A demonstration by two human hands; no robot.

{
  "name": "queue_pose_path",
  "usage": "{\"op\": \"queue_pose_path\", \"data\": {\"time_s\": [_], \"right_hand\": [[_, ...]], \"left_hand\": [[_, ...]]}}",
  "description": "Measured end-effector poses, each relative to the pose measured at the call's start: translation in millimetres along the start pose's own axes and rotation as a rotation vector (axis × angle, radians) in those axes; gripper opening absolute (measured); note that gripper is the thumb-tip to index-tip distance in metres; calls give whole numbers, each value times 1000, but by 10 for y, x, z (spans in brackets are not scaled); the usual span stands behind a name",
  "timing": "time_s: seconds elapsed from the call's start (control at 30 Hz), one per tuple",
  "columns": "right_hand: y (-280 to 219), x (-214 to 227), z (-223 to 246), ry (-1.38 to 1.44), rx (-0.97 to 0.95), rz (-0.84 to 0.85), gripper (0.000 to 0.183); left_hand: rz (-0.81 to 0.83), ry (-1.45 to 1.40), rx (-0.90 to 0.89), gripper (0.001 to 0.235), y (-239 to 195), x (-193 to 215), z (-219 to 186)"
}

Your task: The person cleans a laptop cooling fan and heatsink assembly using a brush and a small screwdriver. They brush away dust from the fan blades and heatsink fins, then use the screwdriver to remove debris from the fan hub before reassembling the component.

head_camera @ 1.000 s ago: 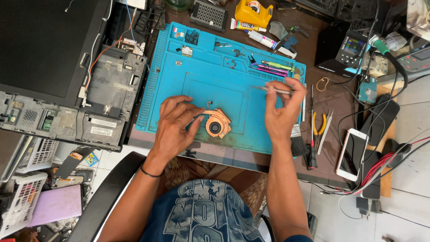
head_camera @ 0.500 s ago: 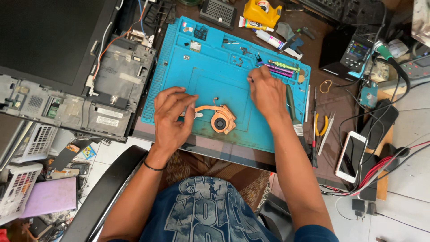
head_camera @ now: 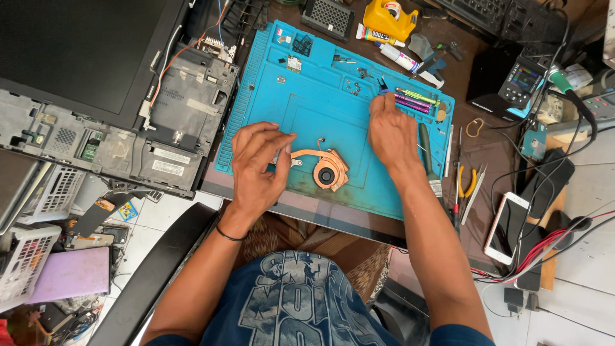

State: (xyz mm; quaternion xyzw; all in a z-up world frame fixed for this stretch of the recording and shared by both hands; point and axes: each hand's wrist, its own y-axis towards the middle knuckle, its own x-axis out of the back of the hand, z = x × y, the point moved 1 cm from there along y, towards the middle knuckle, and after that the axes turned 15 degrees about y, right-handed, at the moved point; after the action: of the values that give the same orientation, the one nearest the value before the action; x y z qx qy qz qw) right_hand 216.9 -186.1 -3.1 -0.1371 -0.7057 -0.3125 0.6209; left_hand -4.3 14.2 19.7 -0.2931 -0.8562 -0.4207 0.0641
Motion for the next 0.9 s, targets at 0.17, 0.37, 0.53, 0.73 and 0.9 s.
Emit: {"op": "queue_pose_path", "data": {"time_s": [0.17,0.37,0.53,0.73,0.9], "right_hand": [[-78,445,281,529,-183,142,5],[-264,796,725,1537,-319,173,13],[-375,804,874,1591,-278,144,10],[-277,1046,1052,1268,-204,-11,9],[-211,1058,1087,1301,-184,-91,11]], "left_hand": [[11,15,4,19,-30,23,-31],[297,-297,356,16,62,-26,-325],[496,-554,563,15,-17,-312,-352],[585,-754,757,18,-61,-454,-387],[513,-900,824,16,24,-480,-391]]}}
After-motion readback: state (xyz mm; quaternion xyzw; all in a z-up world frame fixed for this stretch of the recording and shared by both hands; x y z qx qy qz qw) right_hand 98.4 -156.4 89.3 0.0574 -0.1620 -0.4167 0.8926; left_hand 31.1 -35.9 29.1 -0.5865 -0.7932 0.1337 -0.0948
